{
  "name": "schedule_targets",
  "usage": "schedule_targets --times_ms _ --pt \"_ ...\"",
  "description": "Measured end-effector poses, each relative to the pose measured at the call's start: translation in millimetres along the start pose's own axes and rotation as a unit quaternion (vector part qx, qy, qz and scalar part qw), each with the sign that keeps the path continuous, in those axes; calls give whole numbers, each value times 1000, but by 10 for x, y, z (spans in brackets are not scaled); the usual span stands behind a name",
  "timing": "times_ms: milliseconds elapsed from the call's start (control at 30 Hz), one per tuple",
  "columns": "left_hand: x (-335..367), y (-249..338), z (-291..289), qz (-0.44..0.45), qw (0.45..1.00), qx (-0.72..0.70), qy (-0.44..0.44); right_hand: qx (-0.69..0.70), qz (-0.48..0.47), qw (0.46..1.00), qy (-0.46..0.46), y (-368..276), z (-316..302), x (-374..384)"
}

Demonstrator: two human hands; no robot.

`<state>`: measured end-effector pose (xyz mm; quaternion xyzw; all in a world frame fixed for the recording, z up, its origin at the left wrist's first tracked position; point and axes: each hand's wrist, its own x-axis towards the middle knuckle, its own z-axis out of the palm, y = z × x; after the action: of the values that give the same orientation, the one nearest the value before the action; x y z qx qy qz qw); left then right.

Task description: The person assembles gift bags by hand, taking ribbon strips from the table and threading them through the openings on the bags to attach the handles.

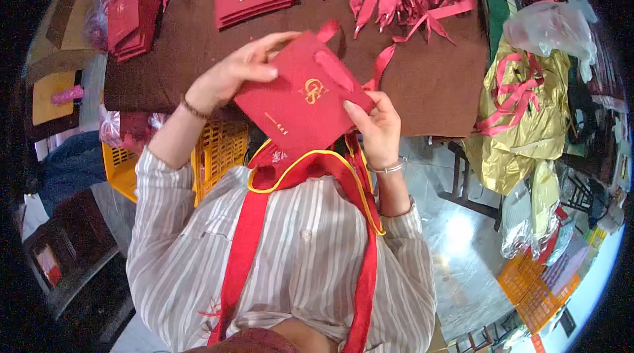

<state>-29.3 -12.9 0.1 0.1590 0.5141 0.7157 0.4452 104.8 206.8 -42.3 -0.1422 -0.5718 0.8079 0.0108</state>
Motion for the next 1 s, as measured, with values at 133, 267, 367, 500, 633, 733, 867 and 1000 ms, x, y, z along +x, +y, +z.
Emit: schedule_targets --times_ms 133,267,367,500,633,733,867,1000 --pt "-69 -32 91 10 988 141 64 -58 -121 989 68 107 55 133" --pt "-110 -45 209 74 960 255 83 -26 -76 995 64 -1 76 170" --pt "-181 -68 227 78 977 185 75 -5 -110 989 95 10 77 160" --pt "-304 -216 374 91 987 -87 103 20 -155 978 142 36 13 275" --pt "-311 -463 639 126 964 -112 205 91 -144 979 113 -21 177 392" --pt "-277 -331 782 112 946 32 303 82 -60 992 74 -68 316 437" --pt "-113 -83 661 362 755 458 297 169 61 983 44 -103 197 326" --pt "-46 -404 695 203 588 769 147 74 -103 984 126 -95 -30 295"
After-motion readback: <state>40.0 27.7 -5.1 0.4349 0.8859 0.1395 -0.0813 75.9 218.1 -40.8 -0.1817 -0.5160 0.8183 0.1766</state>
